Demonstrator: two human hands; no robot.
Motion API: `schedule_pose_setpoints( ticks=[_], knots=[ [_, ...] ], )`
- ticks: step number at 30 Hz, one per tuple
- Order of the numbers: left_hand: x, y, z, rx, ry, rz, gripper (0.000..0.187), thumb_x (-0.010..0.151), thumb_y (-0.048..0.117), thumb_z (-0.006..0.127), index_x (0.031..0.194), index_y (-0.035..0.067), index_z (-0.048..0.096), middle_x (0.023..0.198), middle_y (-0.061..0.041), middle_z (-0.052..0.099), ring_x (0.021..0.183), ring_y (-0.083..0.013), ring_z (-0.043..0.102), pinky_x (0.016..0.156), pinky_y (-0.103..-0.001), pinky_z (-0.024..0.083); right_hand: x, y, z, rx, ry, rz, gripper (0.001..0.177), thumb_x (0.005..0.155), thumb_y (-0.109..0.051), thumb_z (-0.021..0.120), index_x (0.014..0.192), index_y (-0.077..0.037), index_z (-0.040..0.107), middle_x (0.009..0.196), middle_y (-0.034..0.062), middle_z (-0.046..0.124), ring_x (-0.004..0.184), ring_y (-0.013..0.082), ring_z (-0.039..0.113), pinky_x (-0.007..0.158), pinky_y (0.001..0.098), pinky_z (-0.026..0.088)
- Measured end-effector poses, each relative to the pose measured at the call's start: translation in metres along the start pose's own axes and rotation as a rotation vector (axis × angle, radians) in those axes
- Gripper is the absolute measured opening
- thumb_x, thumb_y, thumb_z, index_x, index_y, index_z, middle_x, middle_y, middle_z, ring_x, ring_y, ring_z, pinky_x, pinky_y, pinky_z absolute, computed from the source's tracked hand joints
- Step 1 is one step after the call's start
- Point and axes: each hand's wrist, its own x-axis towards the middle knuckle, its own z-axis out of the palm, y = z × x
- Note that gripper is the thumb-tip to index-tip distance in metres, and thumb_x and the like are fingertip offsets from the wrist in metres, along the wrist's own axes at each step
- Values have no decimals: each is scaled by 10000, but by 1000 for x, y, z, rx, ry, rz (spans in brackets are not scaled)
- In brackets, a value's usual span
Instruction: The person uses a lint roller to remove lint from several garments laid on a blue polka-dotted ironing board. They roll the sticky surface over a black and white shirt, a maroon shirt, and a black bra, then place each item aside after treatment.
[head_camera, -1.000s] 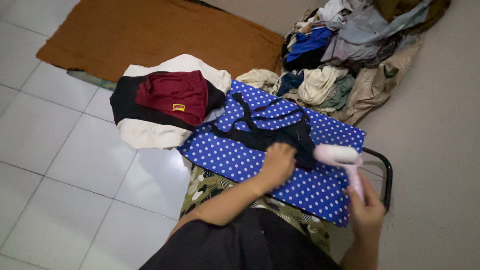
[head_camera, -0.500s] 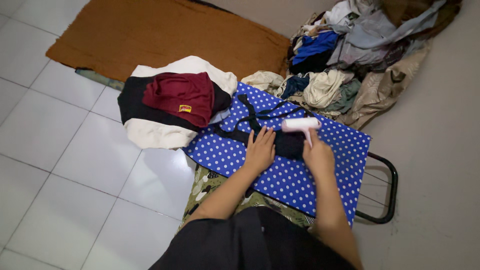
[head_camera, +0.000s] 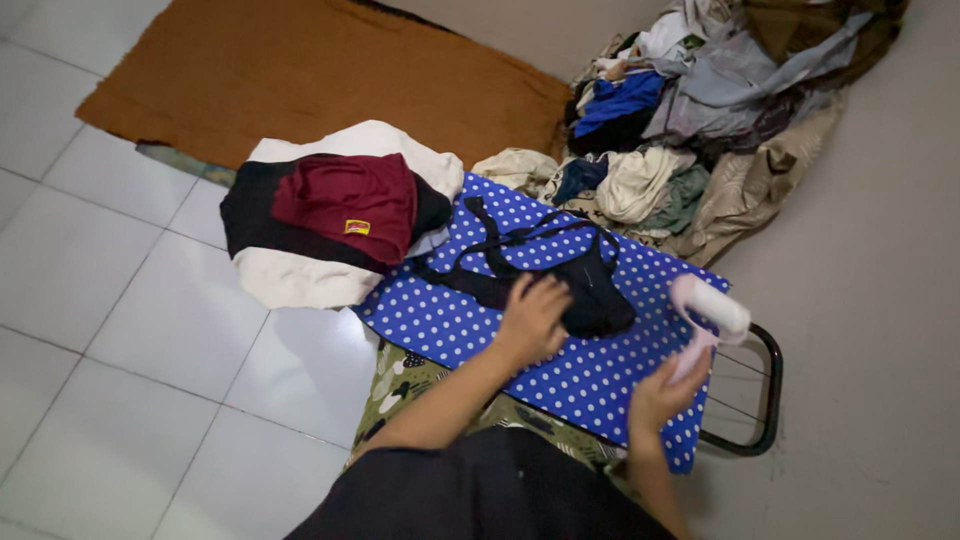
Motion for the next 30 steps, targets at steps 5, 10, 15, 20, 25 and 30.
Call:
schedule_pose_setpoints(
  ticks=[5,10,15,20,25,30],
  knots=[
    [29,28,31,22,-296,-103,811,774,484,745,1381,-22,561,1450,-207,506,1304,-373,440,1068,-562,331,4,13,-2,7,56,-36,506,1101,-71,526,1540,119,360,1570,323,428,1478,434,433,1247,482,310],
    [85,26,70,-430,-252,-426,502,1031,436,573,1383,91,672,1296,-177,690,1229,-359,634,1051,-475,503,7,10,5,29,10,113,522,1056,-89,546,1533,58,394,1534,272,487,1434,379,493,1201,440,375],
    [143,45,53,-1822,-160,-520,494,1100,333,573,1454,-11,548,1392,-181,640,1215,-302,633,1046,-427,512,5,7,1,71,41,79,501,1068,-85,524,1536,48,401,1532,259,490,1450,370,482,1230,441,348],
    [146,62,-3,-2241,-176,-458,492,1048,223,610,1483,41,473,1385,-169,615,1233,-304,634,1069,-470,514,10,0,-1,61,142,29,493,1113,-89,520,1558,50,360,1567,296,439,1475,403,443,1247,469,312],
    [103,14,-4,-2111,119,-796,504,931,92,630,1415,53,497,1305,-165,643,1155,-316,664,1025,-472,544,12,-21,-6,198,133,363,537,1106,-118,474,1597,8,296,1549,311,433,1361,463,457,1135,516,344],
    [39,-36,26,-598,507,-967,661,798,126,681,1424,79,473,1319,-183,582,1152,-336,618,1029,-444,519,15,-27,-3,212,85,184,523,1128,-92,475,1605,23,293,1537,250,454,1286,305,584,1093,397,493]
  ],
)
